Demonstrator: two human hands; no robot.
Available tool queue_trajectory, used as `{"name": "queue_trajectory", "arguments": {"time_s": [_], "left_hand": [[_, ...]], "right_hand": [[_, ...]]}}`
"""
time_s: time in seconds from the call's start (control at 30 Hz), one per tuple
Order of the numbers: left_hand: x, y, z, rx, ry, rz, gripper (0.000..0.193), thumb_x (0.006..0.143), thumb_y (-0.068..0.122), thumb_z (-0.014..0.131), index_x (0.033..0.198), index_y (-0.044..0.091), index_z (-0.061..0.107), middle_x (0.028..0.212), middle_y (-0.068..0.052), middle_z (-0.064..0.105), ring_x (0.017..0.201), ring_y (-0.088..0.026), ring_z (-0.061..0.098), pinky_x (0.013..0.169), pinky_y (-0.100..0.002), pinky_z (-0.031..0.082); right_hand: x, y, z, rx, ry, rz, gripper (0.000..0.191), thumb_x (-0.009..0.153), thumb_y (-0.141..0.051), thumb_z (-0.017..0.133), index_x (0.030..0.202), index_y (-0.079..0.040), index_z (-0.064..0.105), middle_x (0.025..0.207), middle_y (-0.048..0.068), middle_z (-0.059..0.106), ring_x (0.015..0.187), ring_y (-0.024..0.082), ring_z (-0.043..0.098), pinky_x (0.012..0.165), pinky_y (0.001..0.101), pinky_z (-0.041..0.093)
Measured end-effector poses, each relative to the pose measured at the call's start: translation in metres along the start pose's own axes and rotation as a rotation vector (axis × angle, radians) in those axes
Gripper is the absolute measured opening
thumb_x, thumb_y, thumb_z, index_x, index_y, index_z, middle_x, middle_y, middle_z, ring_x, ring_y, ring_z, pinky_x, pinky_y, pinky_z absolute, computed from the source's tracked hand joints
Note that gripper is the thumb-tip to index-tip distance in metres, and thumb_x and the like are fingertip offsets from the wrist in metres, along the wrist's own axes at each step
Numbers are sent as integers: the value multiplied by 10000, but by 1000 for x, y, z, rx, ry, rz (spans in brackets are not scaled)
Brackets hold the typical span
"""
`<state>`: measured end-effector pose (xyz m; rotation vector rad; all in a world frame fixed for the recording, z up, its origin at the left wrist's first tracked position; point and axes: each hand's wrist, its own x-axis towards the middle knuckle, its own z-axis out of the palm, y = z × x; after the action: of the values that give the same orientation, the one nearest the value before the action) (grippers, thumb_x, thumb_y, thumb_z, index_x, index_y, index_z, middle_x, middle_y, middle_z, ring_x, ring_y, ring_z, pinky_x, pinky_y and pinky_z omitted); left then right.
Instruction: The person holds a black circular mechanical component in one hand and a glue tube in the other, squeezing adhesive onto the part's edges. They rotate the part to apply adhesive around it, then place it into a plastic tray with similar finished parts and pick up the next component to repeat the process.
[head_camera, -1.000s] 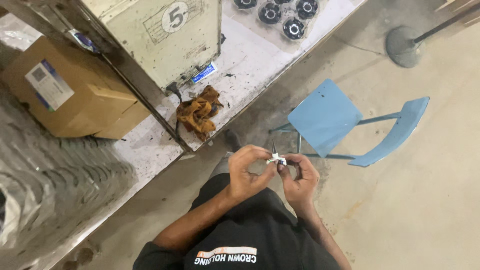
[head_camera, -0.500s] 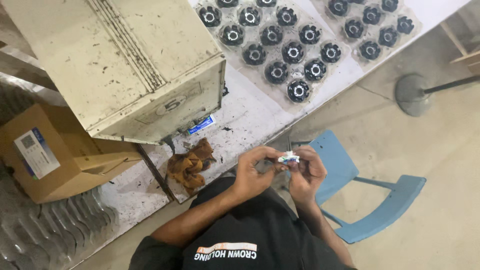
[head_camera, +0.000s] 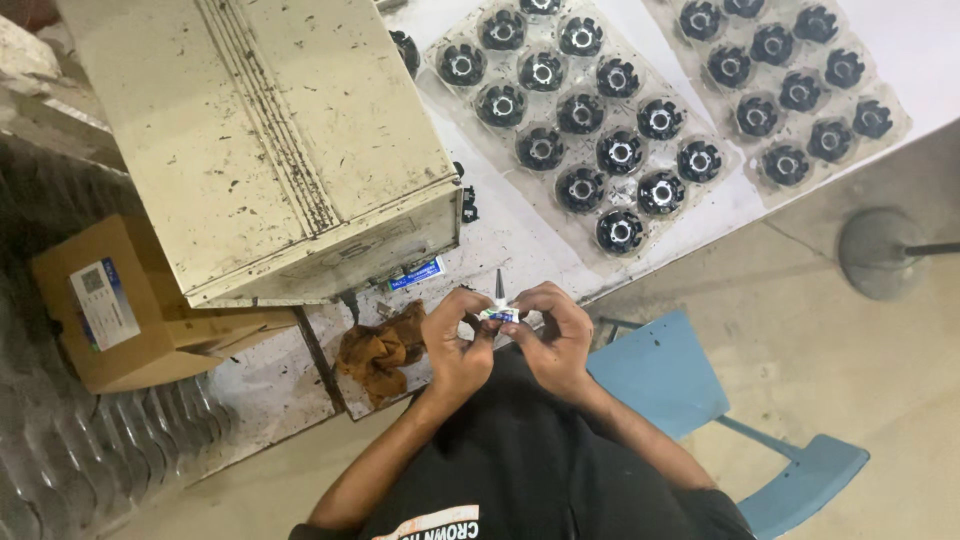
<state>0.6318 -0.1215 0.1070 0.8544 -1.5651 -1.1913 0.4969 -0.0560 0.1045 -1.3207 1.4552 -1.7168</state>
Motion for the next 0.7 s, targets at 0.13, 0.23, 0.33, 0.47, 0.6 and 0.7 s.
{"name": "queue_trajectory", "arguments": {"time_s": [0.13, 0.23, 0.33, 0.47, 0.6, 0.7], "left_hand": [[8, 6, 16, 35, 101, 7, 128, 874, -68, 726, 908, 23, 644, 878, -60, 709, 772, -140, 681, 686, -264, 529], [14, 10, 27, -43, 123, 27, 163, 848, -60, 755, 974, -4, 668, 979, -100, 715, 868, -170, 696, 785, -277, 566], [20, 7, 41, 5, 176, 0, 180, 820, -61, 782, 964, -1, 692, 958, -97, 731, 855, -161, 713, 783, -271, 574], [28, -8, 61, -56, 226, -39, 146, 839, -99, 734, 931, -1, 676, 942, -89, 722, 817, -141, 677, 740, -263, 555], [34, -22, 79, -34, 272, -23, 161, 821, -131, 714, 917, -5, 682, 903, -83, 708, 795, -131, 646, 710, -252, 523], [39, -31, 95, -90, 286, -35, 164, 833, -137, 716, 917, -3, 674, 906, -76, 699, 794, -117, 649, 701, -235, 530]], "right_hand": [[20, 11, -11, 58, -39, 95, 232, 828, 133, 718, 1013, 36, 617, 980, 107, 630, 876, 156, 579, 775, 255, 481], [38, 18, -24, 36, -65, 10, 212, 847, 156, 670, 1010, 34, 612, 1003, 101, 625, 892, 158, 573, 806, 264, 476], [52, 24, -35, 34, -90, -51, 236, 836, 160, 678, 1021, 36, 600, 1003, 107, 624, 916, 181, 583, 825, 280, 477], [68, 29, -48, 1, -136, -111, 241, 808, 145, 722, 979, 19, 608, 957, 96, 655, 887, 193, 610, 812, 292, 498], [82, 36, -60, 18, -156, -123, 247, 781, 149, 748, 953, 20, 627, 941, 100, 668, 884, 204, 617, 801, 300, 495], [85, 45, -71, 25, -153, -68, 240, 791, 160, 735, 956, 24, 626, 955, 104, 667, 891, 193, 622, 793, 294, 496]]}}
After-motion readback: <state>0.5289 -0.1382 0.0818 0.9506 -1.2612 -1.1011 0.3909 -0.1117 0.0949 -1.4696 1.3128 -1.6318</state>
